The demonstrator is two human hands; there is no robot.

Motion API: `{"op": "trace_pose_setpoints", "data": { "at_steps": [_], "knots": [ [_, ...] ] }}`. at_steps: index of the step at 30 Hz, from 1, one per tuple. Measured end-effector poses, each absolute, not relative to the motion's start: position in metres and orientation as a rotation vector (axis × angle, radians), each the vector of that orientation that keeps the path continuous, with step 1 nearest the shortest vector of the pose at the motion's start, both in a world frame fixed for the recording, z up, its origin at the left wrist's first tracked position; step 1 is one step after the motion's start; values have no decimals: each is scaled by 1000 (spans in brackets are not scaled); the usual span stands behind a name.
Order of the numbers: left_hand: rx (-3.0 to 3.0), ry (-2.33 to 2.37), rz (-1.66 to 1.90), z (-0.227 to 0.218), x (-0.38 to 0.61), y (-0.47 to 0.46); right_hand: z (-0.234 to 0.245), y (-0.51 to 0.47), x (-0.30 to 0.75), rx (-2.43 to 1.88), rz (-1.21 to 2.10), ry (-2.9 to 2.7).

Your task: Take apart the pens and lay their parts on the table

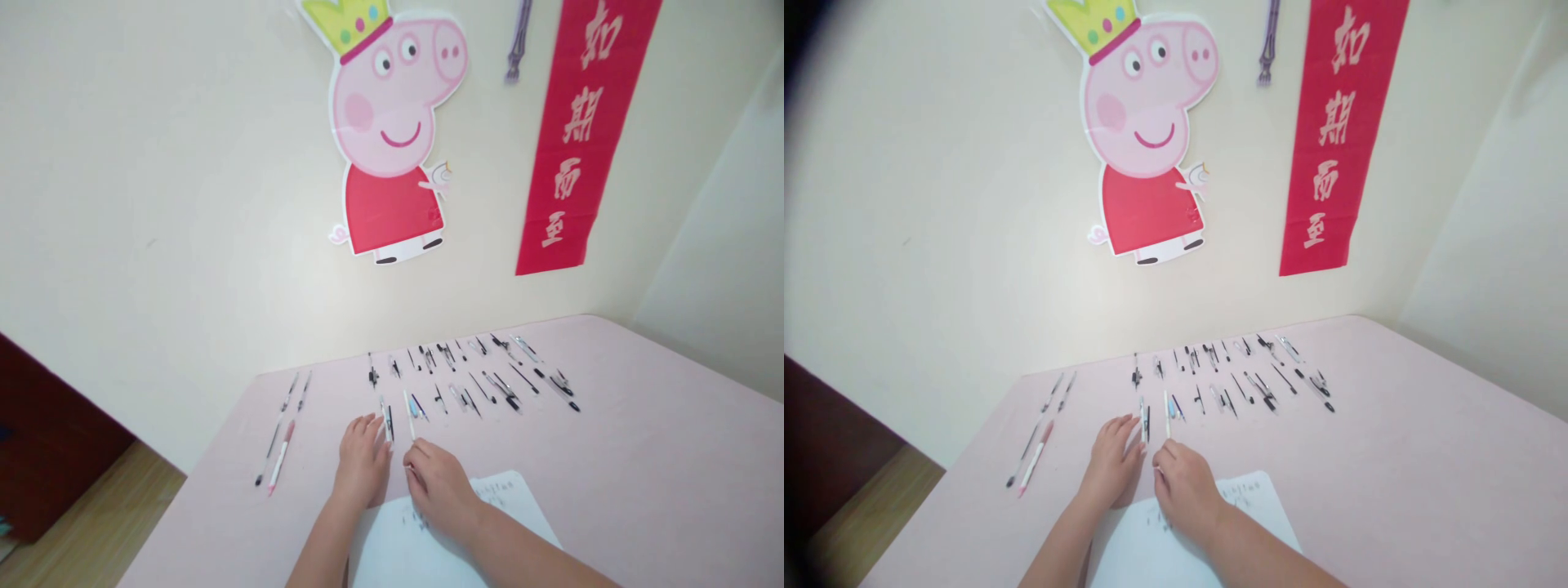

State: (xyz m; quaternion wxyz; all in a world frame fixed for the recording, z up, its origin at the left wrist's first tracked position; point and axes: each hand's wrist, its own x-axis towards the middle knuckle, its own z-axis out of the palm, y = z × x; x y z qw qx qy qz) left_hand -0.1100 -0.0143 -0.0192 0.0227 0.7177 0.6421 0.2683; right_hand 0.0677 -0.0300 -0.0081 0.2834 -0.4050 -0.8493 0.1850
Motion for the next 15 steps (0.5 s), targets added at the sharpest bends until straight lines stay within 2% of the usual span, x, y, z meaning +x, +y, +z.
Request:
{"op": "trace_pose_setpoints", "data": {
  "at_steps": [15],
  "knots": [
    [2060, 2060, 951, -22, -125, -39, -9, -23, 69, -1155, 607, -2188]
  ]
}}
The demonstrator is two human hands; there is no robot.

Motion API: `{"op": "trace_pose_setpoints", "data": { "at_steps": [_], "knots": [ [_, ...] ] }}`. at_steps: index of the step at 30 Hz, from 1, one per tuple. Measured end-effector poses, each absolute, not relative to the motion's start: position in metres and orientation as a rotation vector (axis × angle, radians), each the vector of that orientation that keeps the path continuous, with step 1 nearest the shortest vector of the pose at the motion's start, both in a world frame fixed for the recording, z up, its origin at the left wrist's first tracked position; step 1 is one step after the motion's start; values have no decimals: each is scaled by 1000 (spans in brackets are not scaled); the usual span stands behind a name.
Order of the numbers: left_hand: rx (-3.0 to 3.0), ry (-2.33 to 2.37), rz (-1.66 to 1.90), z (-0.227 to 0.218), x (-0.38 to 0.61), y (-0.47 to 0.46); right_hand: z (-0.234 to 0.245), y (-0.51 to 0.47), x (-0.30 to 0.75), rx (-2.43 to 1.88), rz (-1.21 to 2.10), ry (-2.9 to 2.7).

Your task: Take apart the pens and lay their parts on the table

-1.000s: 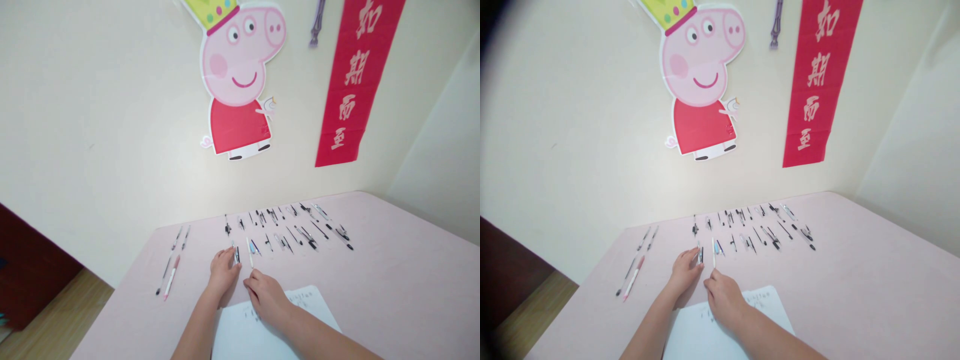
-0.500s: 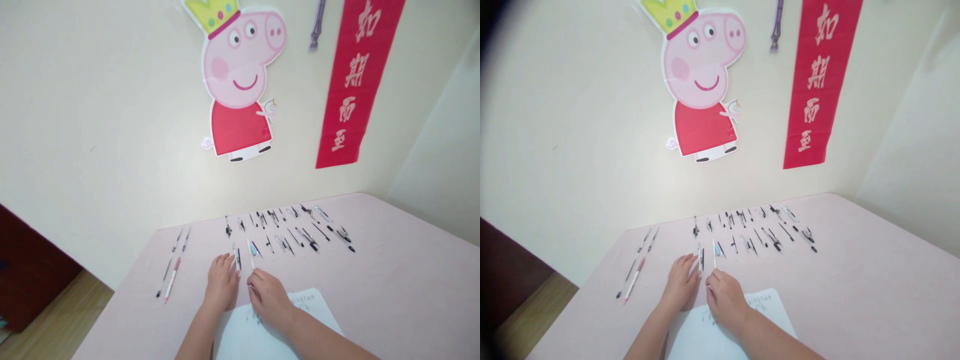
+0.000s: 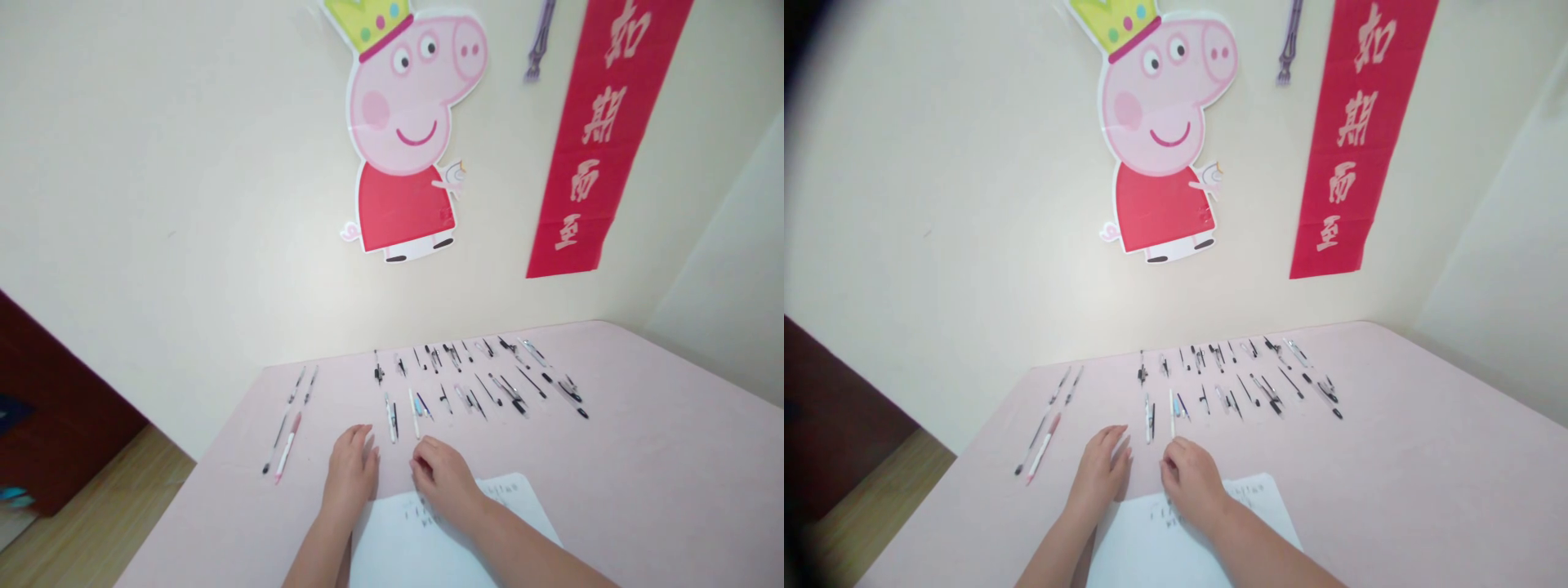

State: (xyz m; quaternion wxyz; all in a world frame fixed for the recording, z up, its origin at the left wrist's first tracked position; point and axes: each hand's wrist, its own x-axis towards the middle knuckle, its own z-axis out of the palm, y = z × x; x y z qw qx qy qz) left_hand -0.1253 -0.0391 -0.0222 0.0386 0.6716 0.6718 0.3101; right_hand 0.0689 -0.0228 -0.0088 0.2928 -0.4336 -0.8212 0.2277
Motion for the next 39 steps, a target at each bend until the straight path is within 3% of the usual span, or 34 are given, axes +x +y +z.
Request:
{"op": "trace_pose_setpoints", "data": {
  "at_steps": [9, 19, 39],
  "knots": [
    [2008, 2317, 927, -14, -156, -32, -16, -18, 69, -1169, 641, -2166],
    [1598, 2849, 502, 12, -220, -44, -18, -16, 69, -1204, 682, -2138],
    [1615, 2873, 187, 6, -224, -31, -19, -14, 70, -1176, 715, -2114]
  ]
}}
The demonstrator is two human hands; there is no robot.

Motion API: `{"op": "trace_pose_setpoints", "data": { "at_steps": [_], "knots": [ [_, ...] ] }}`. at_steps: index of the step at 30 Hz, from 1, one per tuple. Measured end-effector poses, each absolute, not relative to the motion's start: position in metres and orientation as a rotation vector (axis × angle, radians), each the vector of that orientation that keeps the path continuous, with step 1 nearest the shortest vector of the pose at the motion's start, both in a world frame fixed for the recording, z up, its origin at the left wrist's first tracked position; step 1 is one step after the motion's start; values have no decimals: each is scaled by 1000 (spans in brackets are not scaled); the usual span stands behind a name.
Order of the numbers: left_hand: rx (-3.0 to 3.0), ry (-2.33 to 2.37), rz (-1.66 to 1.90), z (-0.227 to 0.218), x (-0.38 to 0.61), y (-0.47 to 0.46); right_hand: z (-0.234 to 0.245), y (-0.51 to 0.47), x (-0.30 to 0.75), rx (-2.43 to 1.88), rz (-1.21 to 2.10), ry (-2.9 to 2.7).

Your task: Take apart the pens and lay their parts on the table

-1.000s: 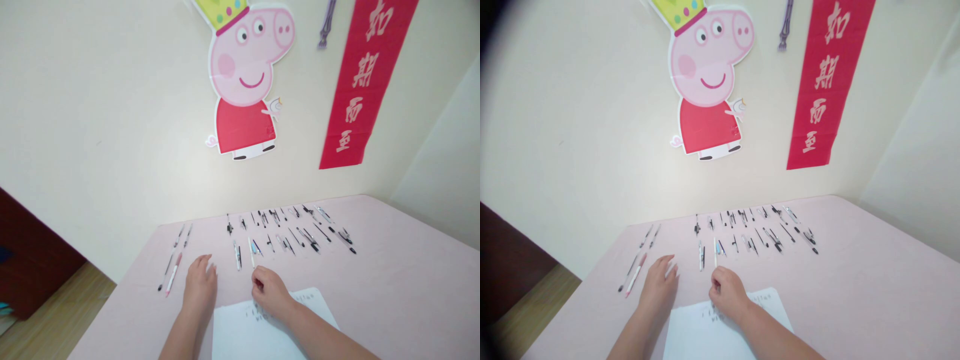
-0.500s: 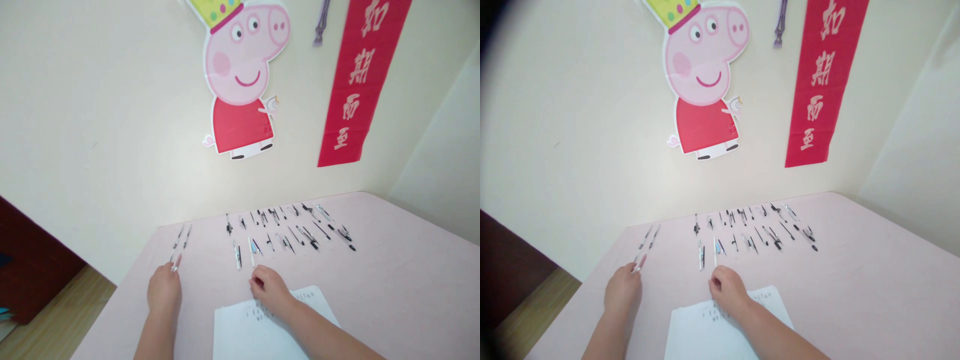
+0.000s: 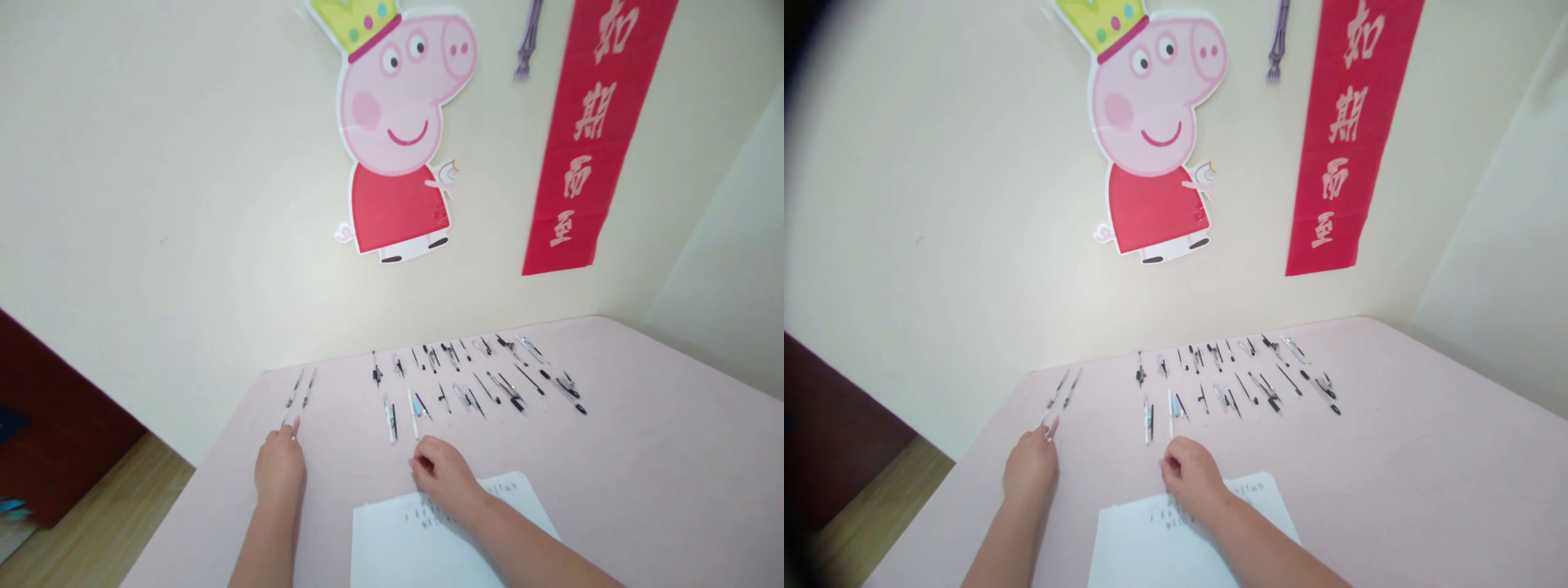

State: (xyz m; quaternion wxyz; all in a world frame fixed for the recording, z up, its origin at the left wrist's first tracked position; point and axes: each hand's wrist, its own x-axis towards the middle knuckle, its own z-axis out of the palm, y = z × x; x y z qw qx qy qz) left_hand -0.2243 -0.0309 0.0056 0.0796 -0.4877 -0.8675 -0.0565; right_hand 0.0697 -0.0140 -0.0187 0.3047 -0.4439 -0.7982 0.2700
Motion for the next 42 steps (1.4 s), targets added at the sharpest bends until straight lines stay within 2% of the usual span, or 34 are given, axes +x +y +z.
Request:
{"op": "trace_pose_setpoints", "data": {
  "at_steps": [3, 5, 13, 15, 17, 20, 24, 36, 42],
  "knots": [
    [-1453, -2605, -187, 4, -224, -30, -19, -13, 70, -1188, 721, -2118],
    [-1476, -2614, -337, 4, -223, -29, -19, -13, 69, -1183, 722, -2116],
    [-1927, -2484, -1771, 0, -163, -23, -19, -13, 69, -1147, 755, -2064],
    [-2066, -2465, -1940, -2, -138, -27, -19, -11, 70, -1115, 786, -2006],
    [-2224, -2418, -1915, -2, -116, -33, -18, -10, 72, -1075, 828, -1914],
    [-2460, -2174, -1632, 1, -93, -43, -19, -6, 75, -1041, 915, -1766],
    [-2612, -1972, -1451, 1, -81, -50, -22, -2, 77, -1034, 1028, -1684],
    [-2509, -2101, -1150, 0, -87, -52, -24, 0, 75, -1078, 1057, -1755],
    [-2523, -2071, -1074, 3, -85, -54, -21, -3, 77, -1025, 1180, -1718]
  ]
}}
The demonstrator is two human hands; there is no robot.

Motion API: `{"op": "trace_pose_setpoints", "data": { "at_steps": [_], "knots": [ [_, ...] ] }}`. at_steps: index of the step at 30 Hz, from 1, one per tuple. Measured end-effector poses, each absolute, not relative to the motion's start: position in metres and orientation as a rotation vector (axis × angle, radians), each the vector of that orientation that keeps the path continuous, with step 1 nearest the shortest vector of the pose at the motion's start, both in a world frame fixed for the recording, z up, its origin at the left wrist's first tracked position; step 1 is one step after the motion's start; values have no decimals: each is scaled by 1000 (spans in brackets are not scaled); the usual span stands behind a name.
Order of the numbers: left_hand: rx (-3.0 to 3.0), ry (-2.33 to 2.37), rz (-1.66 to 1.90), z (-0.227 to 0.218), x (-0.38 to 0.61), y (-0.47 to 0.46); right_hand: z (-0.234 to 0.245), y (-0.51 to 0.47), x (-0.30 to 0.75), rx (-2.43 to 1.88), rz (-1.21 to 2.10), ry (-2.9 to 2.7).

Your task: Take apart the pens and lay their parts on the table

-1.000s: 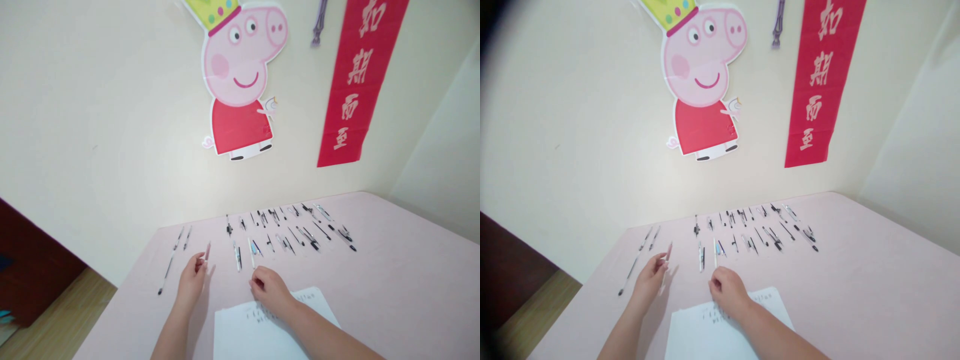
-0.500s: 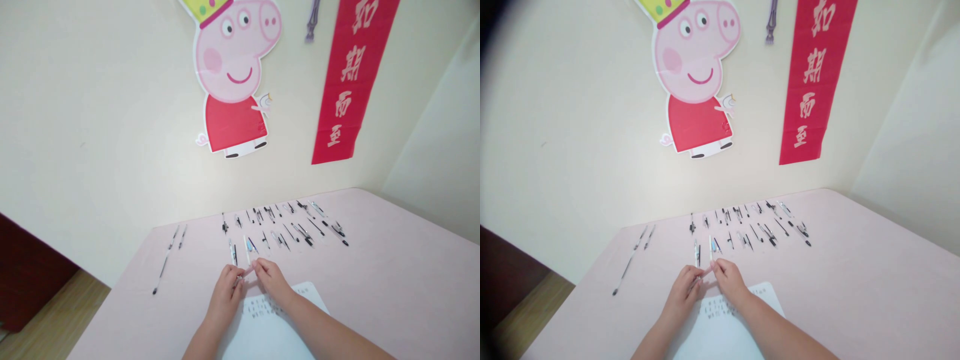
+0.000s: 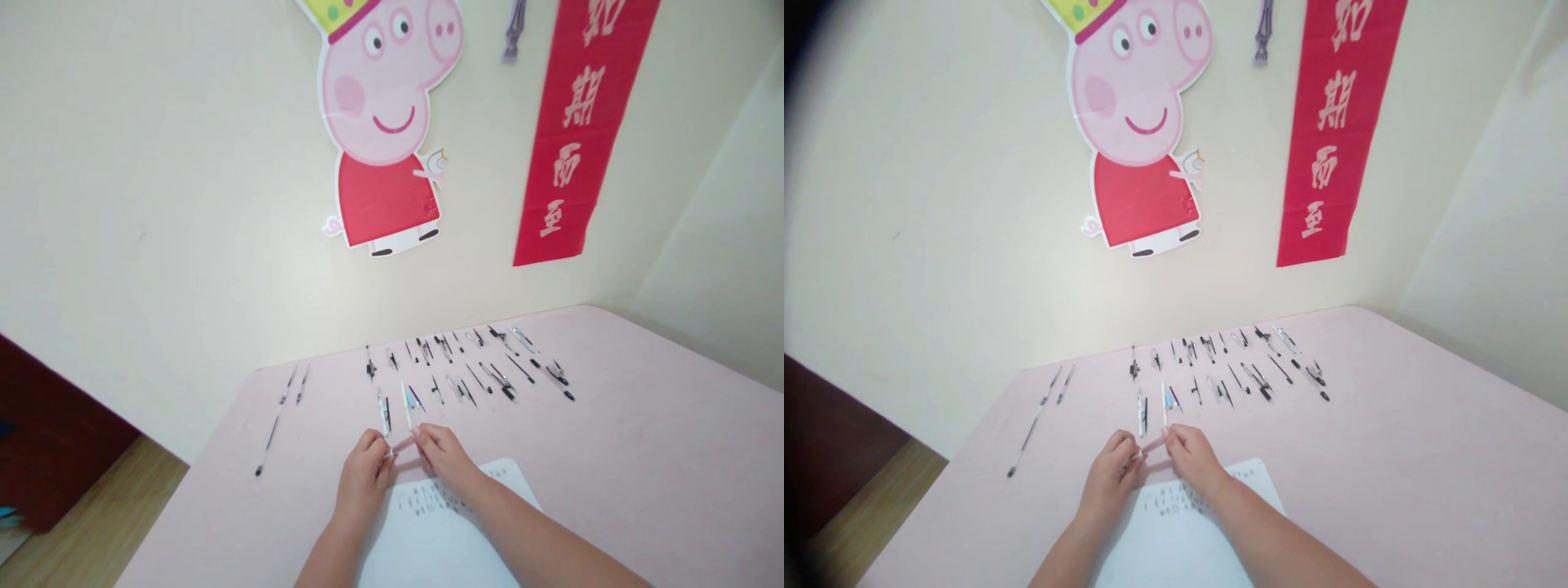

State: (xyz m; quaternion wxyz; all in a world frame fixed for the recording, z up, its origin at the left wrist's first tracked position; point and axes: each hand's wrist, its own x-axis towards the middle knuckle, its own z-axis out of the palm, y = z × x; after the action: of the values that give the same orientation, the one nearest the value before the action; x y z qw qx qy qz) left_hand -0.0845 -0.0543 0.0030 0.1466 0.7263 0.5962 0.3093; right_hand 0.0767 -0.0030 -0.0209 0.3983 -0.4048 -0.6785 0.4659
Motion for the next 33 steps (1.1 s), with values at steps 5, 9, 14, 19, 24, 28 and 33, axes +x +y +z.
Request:
{"op": "trace_pose_setpoints", "data": {
  "at_steps": [5, 9, 14, 19, 24, 28, 33],
  "knots": [
    [2100, 1681, 894, 3, -83, -56, -23, -1, 76, -1058, 1096, -1741],
    [2088, 1671, 878, 2, -84, -55, -26, 1, 76, -1111, 1055, -1757],
    [2074, 1694, 844, 0, -85, -54, -27, 2, 76, -1141, 1057, -1758],
    [2060, 1685, 850, 0, -85, -54, -25, 2, 76, -1150, 1052, -1775],
    [2054, 1671, 846, 1, -86, -54, -25, 2, 78, -1167, 1074, -1791],
    [2054, 1671, 845, 1, -87, -54, -24, 3, 78, -1151, 1081, -1790],
    [2042, 1657, 840, 2, -88, -54, -22, 3, 78, -1134, 1096, -1779]
  ]
}}
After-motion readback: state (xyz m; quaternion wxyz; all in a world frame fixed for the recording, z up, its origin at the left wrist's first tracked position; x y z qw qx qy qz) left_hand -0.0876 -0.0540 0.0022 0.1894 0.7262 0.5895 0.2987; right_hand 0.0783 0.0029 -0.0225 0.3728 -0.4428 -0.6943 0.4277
